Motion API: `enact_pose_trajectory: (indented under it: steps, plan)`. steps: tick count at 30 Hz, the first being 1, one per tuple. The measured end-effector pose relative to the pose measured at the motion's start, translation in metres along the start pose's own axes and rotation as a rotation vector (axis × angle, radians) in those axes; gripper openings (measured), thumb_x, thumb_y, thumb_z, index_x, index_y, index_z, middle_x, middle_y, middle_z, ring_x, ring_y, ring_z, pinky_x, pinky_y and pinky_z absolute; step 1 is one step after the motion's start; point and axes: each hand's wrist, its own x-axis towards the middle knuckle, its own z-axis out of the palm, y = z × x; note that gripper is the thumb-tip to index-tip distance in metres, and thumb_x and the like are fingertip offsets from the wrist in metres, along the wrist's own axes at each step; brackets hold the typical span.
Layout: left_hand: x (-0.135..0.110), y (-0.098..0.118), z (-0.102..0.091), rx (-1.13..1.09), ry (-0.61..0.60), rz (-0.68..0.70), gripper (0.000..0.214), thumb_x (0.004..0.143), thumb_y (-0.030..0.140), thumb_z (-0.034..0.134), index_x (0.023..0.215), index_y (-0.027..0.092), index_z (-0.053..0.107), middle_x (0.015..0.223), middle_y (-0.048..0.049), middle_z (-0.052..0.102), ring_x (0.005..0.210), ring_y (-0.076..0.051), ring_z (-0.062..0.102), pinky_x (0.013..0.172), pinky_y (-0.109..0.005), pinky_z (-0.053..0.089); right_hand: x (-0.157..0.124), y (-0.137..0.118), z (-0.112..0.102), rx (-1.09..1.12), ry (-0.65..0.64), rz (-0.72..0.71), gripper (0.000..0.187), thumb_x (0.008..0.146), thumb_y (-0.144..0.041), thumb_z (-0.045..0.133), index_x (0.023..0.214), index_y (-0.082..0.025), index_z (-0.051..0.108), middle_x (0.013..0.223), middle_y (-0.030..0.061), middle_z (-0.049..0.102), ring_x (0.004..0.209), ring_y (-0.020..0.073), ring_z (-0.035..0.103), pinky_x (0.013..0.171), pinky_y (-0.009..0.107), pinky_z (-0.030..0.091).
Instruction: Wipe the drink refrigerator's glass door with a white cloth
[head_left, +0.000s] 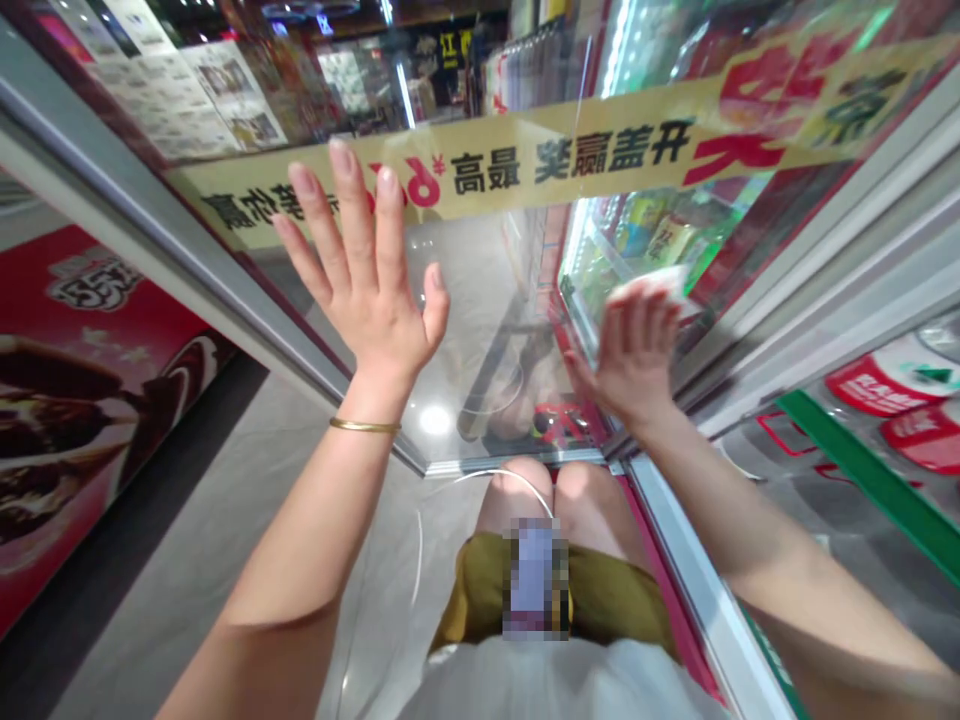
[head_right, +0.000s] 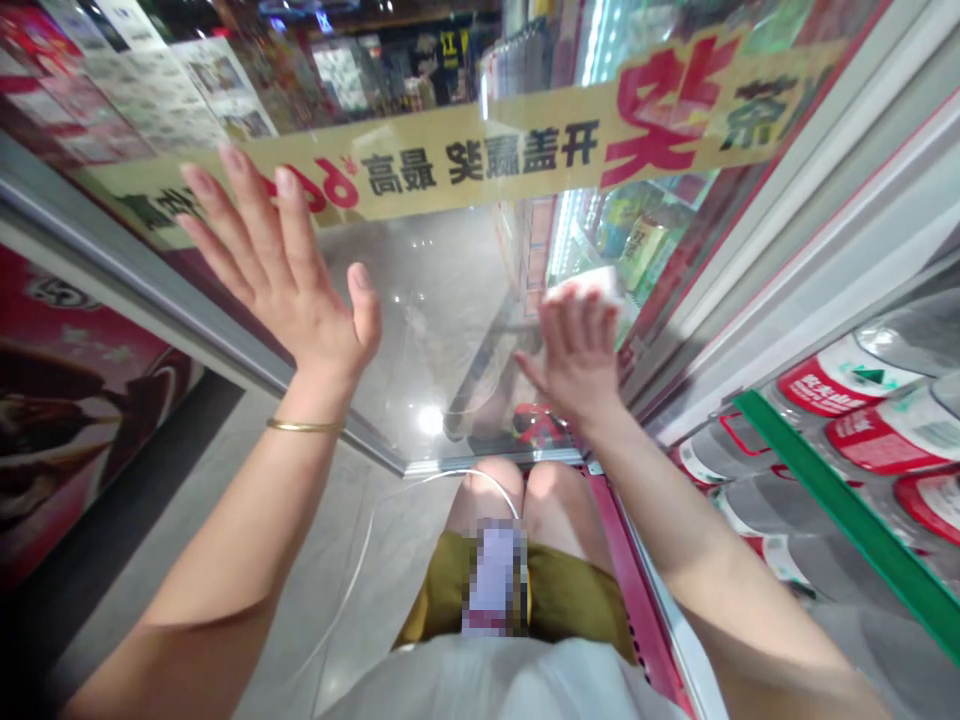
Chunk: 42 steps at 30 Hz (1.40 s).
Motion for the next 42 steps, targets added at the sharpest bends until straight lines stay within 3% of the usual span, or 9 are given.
enact_pose_trajectory:
  steps: [3,7,9,12,19,27,32,35,42]
  plan:
    - [-0.001,0.004,0.001,-0.04,-0.059,-0.077,0.077,0.106,0.06,0.052,0.175,0.028,0.035,0.186,0.0045,0.018,0.172,-0.028,-0.015,0.143,-0.055,-0.014,0.037,0.023,-0.02,-0.021,0.153,0.055,0.065,0.101,-0.058,0.05,0.163,-0.041,0.056,0.173,-0.0087,0.048,0.174,0.0409,-0.002,0.139,0.071,0.005]
    - [-0.005,-0.001,0.004,-0.008,0.086,0.031,0.077,0.107,0.05,0.052,0.177,0.028,0.029,0.185,0.0014,0.02,0.173,-0.027,-0.007,0.144,-0.058,-0.007,0.064,-0.049,-0.026,-0.105,0.328,0.111,0.068,0.099,-0.053,0.056,0.165,-0.037,0.055,0.176,-0.0076,0.041,0.173,0.0405,0.001,0.14,0.071,0.013]
    - [-0.006,-0.003,0.005,0.047,0.213,0.124,0.081,0.105,0.041,0.056,0.178,0.03,0.022,0.183,-0.0008,0.021,0.173,-0.025,0.004,0.146,-0.055,0.001,0.045,-0.087,-0.008,-0.118,0.387,-0.165,0.076,0.099,-0.051,0.057,0.167,-0.018,0.052,0.178,0.0081,0.036,0.173,0.0364,0.003,0.139,0.068,0.024]
    - [-0.007,-0.004,0.013,0.101,0.291,0.162,0.086,0.101,0.034,0.063,0.178,0.028,0.023,0.179,-0.0041,0.031,0.172,-0.025,0.016,0.146,-0.051,0.008,0.02,-0.083,0.032,-0.157,0.488,-0.405,0.075,0.093,-0.057,0.06,0.166,-0.042,0.051,0.174,-0.0097,0.039,0.17,0.02,0.018,0.127,0.041,0.052]
    - [-0.008,-0.004,0.013,0.096,0.347,0.148,0.088,0.099,0.032,0.066,0.177,0.029,0.026,0.175,-0.0065,0.041,0.171,-0.026,0.021,0.146,-0.05,0.009,0.106,-0.019,-0.056,0.021,0.751,0.206,0.097,0.104,-0.042,0.048,0.178,-0.031,-0.013,0.184,0.0045,-0.008,0.17,0.0374,0.005,0.134,0.075,0.031]
    - [-0.011,-0.005,0.014,0.064,0.295,0.149,0.089,0.099,0.034,0.067,0.177,0.03,0.024,0.177,-0.0078,0.035,0.171,-0.029,0.018,0.145,-0.055,0.008,0.061,-0.052,-0.014,-0.149,0.338,-0.48,0.09,0.106,-0.052,0.056,0.18,-0.019,0.016,0.175,0.0175,0.043,0.161,0.0365,0.047,0.129,0.06,0.047]
    - [-0.013,-0.005,0.016,0.03,0.27,0.138,0.09,0.099,0.035,0.068,0.177,0.031,0.024,0.178,-0.0067,0.033,0.172,-0.028,0.015,0.145,-0.054,0.005,0.058,0.029,-0.037,-0.046,0.57,0.085,0.098,0.101,-0.044,0.054,0.18,-0.026,0.0,0.184,0.0122,0.012,0.168,0.0449,0.025,0.13,0.072,0.038]
    - [-0.013,-0.006,0.017,-0.011,0.254,0.113,0.088,0.1,0.036,0.068,0.177,0.032,0.026,0.179,-0.0068,0.031,0.172,-0.03,0.014,0.145,-0.057,0.004,0.088,0.007,-0.044,-0.023,0.679,0.272,0.1,0.102,-0.049,0.048,0.178,-0.009,-0.002,0.184,0.0219,0.003,0.171,0.0448,0.008,0.133,0.075,0.028]
    - [-0.011,-0.003,0.012,0.048,0.279,0.167,0.088,0.101,0.034,0.066,0.177,0.028,0.024,0.179,-0.0082,0.032,0.173,-0.028,0.014,0.145,-0.053,0.005,0.034,-0.075,0.014,-0.183,0.33,-0.506,0.074,0.106,-0.056,0.047,0.176,-0.039,0.031,0.18,-0.0094,0.032,0.172,0.0184,0.02,0.138,0.044,0.038]
